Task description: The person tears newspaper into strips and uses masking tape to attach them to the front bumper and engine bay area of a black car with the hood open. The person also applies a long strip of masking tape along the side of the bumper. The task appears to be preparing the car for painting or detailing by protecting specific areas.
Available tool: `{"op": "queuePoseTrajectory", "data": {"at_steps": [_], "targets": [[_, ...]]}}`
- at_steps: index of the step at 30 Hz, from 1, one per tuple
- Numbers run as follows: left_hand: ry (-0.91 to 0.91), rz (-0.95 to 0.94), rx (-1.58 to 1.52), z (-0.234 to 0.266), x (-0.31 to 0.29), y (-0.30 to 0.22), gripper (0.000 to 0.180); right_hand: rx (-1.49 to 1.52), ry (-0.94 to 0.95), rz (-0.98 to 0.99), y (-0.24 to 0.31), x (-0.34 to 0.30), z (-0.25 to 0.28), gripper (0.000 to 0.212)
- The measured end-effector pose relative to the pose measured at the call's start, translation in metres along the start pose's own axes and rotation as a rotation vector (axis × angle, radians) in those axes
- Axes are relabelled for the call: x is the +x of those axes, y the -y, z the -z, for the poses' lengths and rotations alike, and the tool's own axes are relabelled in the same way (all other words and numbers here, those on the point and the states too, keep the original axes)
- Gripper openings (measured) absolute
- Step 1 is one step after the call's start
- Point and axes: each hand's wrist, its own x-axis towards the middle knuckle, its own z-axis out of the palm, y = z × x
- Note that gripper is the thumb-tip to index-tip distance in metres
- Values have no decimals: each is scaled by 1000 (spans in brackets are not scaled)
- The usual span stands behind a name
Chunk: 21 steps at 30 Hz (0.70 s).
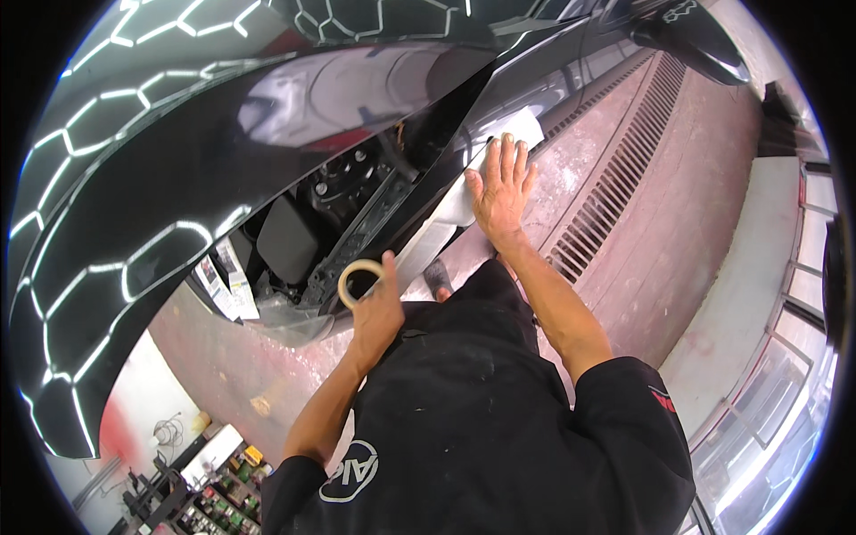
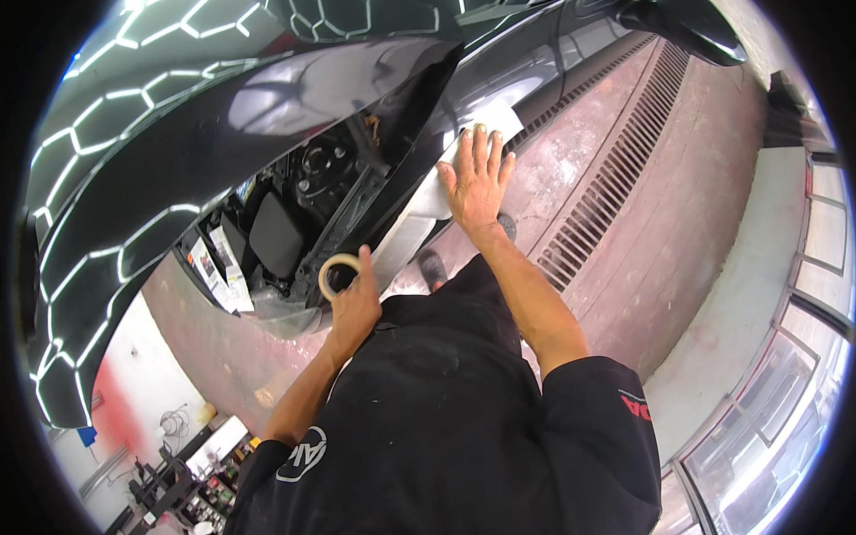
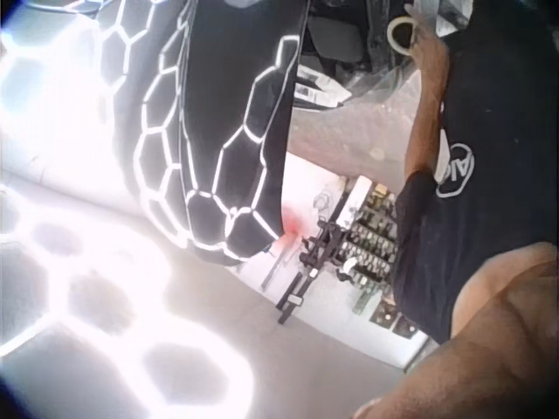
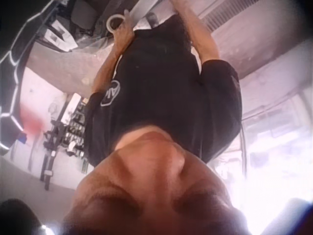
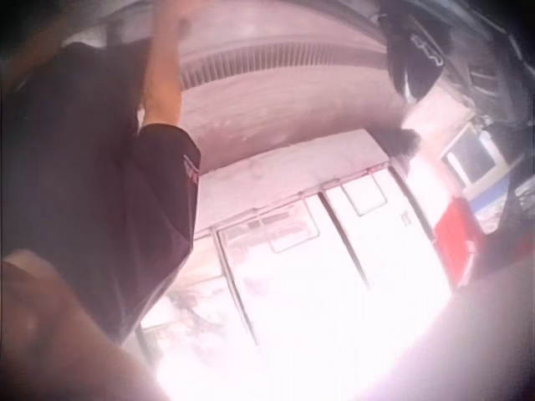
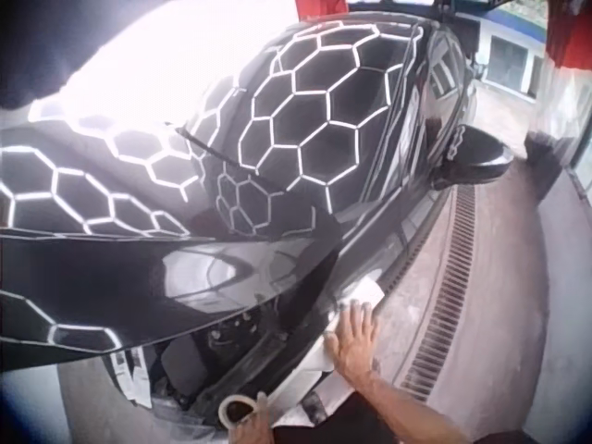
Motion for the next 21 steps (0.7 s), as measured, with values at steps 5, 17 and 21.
{"op": "queuePoseTrajectory", "data": {"at_steps": [5,17,21], "targets": [[50,268,-60,-5,-106,38,74,101,159,45,49,-96,-21,80],[-215,465,-105,-19,-119,81,23,120,553,607,160,-236,-22,79],[-209,546,-143,-25,-106,81,22,40,585,690,170,-247,-19,82]]}}
